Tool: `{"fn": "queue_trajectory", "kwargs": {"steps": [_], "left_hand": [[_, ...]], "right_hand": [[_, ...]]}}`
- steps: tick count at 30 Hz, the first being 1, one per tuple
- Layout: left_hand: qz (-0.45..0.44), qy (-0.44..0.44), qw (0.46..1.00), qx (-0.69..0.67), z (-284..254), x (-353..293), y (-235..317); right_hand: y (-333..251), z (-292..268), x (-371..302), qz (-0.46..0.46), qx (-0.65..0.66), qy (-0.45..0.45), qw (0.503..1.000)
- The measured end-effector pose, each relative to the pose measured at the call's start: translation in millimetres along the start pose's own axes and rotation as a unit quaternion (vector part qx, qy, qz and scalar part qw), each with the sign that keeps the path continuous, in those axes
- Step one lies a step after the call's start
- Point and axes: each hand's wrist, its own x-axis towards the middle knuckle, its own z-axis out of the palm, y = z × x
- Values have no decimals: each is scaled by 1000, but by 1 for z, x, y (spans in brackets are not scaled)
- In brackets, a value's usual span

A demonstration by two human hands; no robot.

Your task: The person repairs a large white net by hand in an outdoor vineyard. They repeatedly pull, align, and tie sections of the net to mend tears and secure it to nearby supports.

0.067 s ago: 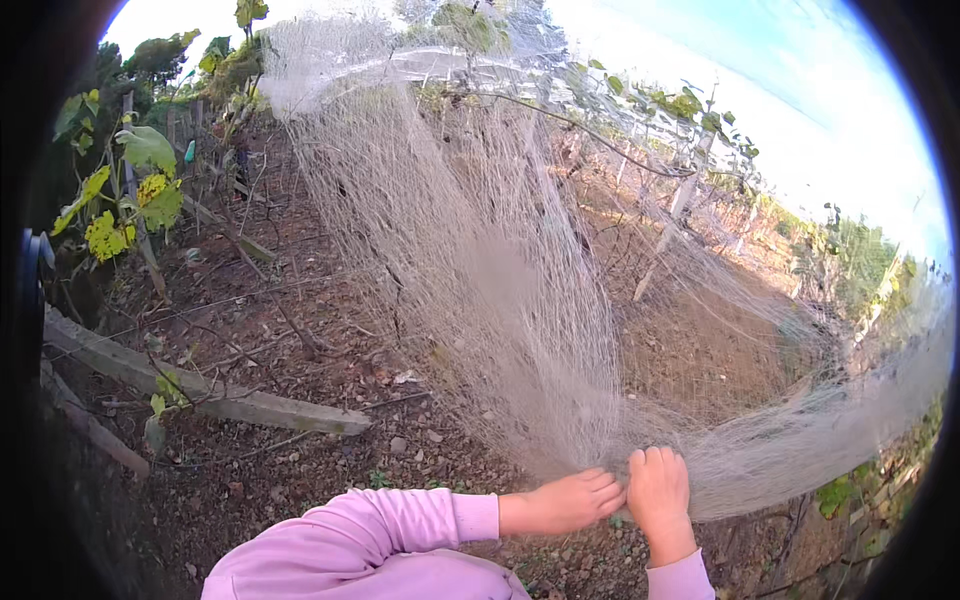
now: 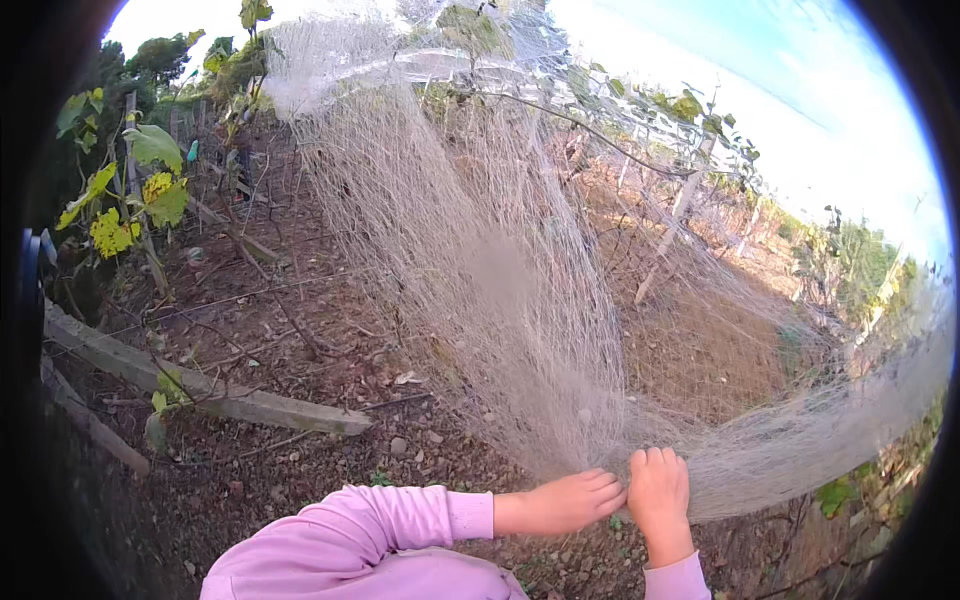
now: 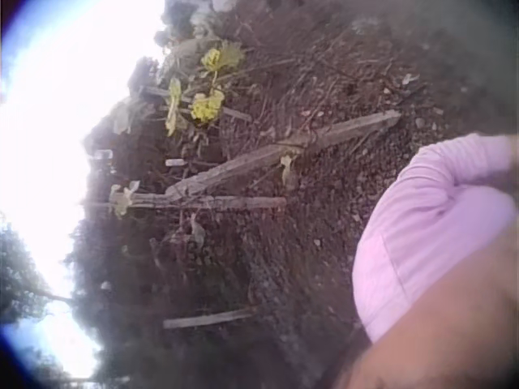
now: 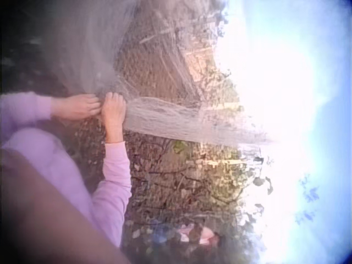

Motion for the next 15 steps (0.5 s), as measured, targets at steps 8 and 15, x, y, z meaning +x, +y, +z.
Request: {"fn": "queue_trajectory", "kwargs": {"steps": [8, 15], "left_hand": [[-35, 128, 924, 359, -166, 66, -39], [-144, -72, 894, 418, -205, 66, -104]], "right_hand": [[18, -5, -25, 58, -2, 93, 994], [22, 3, -55, 69, 78, 139, 985]]}}
